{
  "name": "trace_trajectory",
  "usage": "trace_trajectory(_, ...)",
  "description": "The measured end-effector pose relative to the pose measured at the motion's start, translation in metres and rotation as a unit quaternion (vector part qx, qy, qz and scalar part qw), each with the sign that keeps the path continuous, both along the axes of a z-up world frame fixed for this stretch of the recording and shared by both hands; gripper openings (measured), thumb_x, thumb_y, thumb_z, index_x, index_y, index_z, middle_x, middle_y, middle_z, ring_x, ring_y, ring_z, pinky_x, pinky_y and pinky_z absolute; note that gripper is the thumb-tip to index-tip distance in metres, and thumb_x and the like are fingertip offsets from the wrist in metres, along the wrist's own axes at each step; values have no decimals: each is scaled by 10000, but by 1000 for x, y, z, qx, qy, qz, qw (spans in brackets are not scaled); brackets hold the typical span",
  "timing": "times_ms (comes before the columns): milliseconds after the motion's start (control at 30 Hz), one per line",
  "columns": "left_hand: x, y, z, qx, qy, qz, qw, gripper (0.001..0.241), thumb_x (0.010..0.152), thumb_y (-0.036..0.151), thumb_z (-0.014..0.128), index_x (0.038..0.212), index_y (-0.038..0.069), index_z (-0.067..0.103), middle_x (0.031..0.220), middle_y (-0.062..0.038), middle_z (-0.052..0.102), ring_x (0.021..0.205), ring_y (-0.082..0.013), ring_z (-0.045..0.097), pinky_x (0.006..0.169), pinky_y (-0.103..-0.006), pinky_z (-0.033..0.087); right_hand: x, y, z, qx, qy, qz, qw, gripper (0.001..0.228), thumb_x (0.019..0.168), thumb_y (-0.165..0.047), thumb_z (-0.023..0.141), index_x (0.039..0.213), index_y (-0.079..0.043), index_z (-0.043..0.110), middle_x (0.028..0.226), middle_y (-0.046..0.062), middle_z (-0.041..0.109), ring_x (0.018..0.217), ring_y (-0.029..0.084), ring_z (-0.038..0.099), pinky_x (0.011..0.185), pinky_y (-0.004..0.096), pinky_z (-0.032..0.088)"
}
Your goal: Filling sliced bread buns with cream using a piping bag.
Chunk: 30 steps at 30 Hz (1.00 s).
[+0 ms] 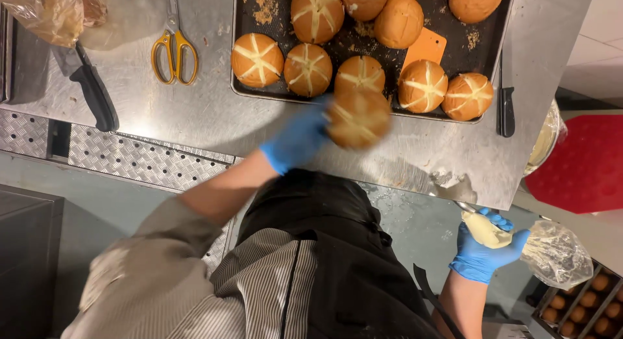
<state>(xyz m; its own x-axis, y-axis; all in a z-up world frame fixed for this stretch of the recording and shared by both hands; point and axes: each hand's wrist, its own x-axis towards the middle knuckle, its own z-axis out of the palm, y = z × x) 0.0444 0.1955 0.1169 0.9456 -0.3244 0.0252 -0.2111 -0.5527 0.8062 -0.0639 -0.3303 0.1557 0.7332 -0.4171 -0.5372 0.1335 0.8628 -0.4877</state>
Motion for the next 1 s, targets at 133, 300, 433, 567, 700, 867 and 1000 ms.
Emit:
trace_trajectory(133,78,121,-42,-622,251,199,715,457,1099,207,580,1550,183,514,1121,10,453,963,-118,449,829,-283,403,7,-18,-14,14,-19,12,1000,512,1091,-543,566,815,-112,568,852,51,615,804,220,576,1038,418,529)
trace_trajectory(300,161,184,32,-645,219,133,720,518,956,125,423,1466,59,483,1514,-185,579,1429,-401,612,1154,-610,505,33,2,5,74,-42,29,996,555,1118,-579,541,866,-91,622,830,46,646,827,210,643,1045,378,506)
trace_trajectory(433,198,174,0,-607,293,174,718,493,910,162,432,1389,63,494,1461,-198,585,1367,-431,617,1035,-642,539,46,8,14,63,-45,17,997,551,1126,-570,530,865,-92,615,822,44,637,829,211,650,1085,397,522)
trace_trajectory(567,216,161,-10,-559,385,260,687,479,886,205,438,1332,79,554,1381,-152,645,1246,-413,669,926,-692,570,50,1,5,12,-41,31,999,520,1117,-544,560,863,-96,626,815,48,639,811,216,635,1001,384,504)
trace_trajectory(700,247,192,-57,-237,323,307,863,355,963,263,468,1226,92,636,1214,-150,708,1040,-364,738,896,-565,619,48,-1,7,31,-34,17,999,532,1119,-536,595,815,-99,588,813,47,638,810,217,631,991,386,523)
trace_trajectory(867,239,103,47,183,-88,206,957,315,1013,279,676,1240,62,647,1174,-236,692,1054,-439,678,918,-517,558,40,-5,13,21,-40,27,999,498,1095,-537,629,836,-113,596,855,45,661,834,219,630,898,354,510)
trace_trajectory(1000,254,-10,64,213,-331,11,919,823,646,388,826,1293,-60,588,1164,-297,623,1020,-463,613,888,-536,545,37,3,22,62,-36,8,997,461,1093,-489,650,824,-122,576,857,31,658,842,214,629,986,386,561)
